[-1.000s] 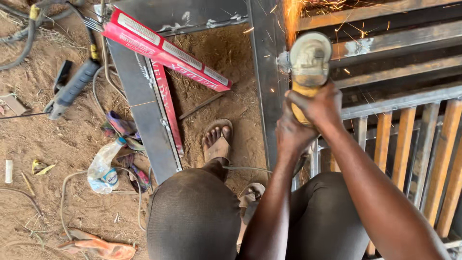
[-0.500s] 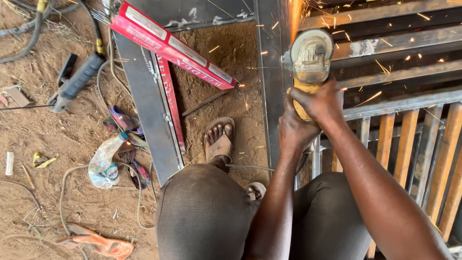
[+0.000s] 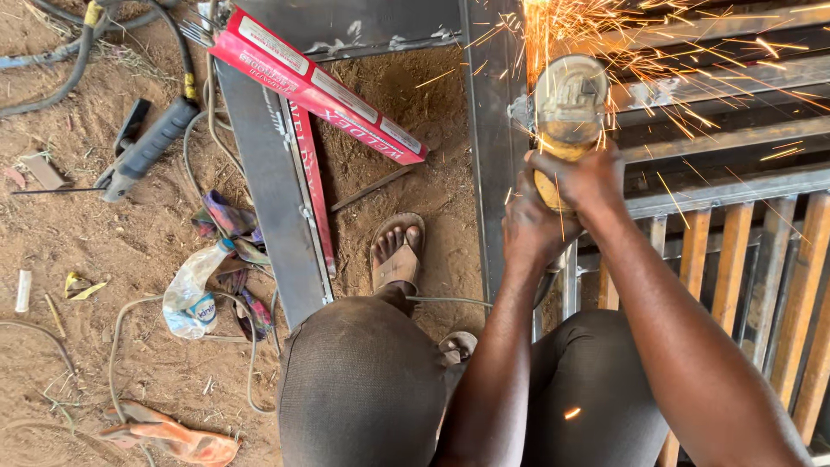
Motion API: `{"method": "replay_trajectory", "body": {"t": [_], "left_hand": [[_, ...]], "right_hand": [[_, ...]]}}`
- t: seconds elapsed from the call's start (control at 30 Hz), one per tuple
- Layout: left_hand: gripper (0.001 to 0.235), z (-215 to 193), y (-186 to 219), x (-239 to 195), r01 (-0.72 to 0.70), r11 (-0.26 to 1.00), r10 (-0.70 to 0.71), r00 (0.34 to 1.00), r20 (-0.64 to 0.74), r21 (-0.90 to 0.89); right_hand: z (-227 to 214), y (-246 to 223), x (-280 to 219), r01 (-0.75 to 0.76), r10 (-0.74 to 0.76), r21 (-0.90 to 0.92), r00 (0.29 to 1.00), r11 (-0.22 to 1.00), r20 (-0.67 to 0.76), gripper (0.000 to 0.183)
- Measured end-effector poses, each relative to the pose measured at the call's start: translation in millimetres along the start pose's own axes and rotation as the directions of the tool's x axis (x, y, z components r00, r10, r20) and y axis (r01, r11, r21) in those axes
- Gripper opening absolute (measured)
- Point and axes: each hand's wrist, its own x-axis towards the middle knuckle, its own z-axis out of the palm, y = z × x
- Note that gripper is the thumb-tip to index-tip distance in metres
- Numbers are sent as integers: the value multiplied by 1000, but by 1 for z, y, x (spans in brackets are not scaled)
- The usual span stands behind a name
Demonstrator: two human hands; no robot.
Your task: The person uses a hand-held angle grinder to smooth the welds on a large metal gate lying on the ground.
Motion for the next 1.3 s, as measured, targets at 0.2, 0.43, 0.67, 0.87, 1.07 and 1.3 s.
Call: {"method": "replay_trajectory", "body": {"t": [0.2, 0.43, 0.67, 0.87, 1.07, 1.3], "left_hand": [[105, -4, -2, -13, -39, 990, 27, 996, -89, -136], [104, -10, 14, -24, -27, 997, 24, 999, -39, -71], [98, -5, 14, -32, -14, 996, 9, 998, -59, -89], [91, -4, 9, -39, -27, 994, 19, 997, -77, -106], [97, -1, 10, -38, -48, 997, 41, 993, -111, -61], [105, 2, 6, -37, 22, 998, -24, 999, -47, -53]], "right_hand": [[3, 14, 0, 83, -76, -131, 996, 988, 53, 48], [-5, 6, -11, 12, -9, -79, 1000, 997, 26, 45], [-12, -2, -18, -46, 48, -207, 999, 977, 5, 46], [-9, 7, -23, -74, 77, -122, 997, 990, 21, 45], [-10, 13, -20, -20, 25, -131, 999, 991, 37, 45], [-10, 22, -14, -33, 52, -210, 995, 977, 83, 55]]}}
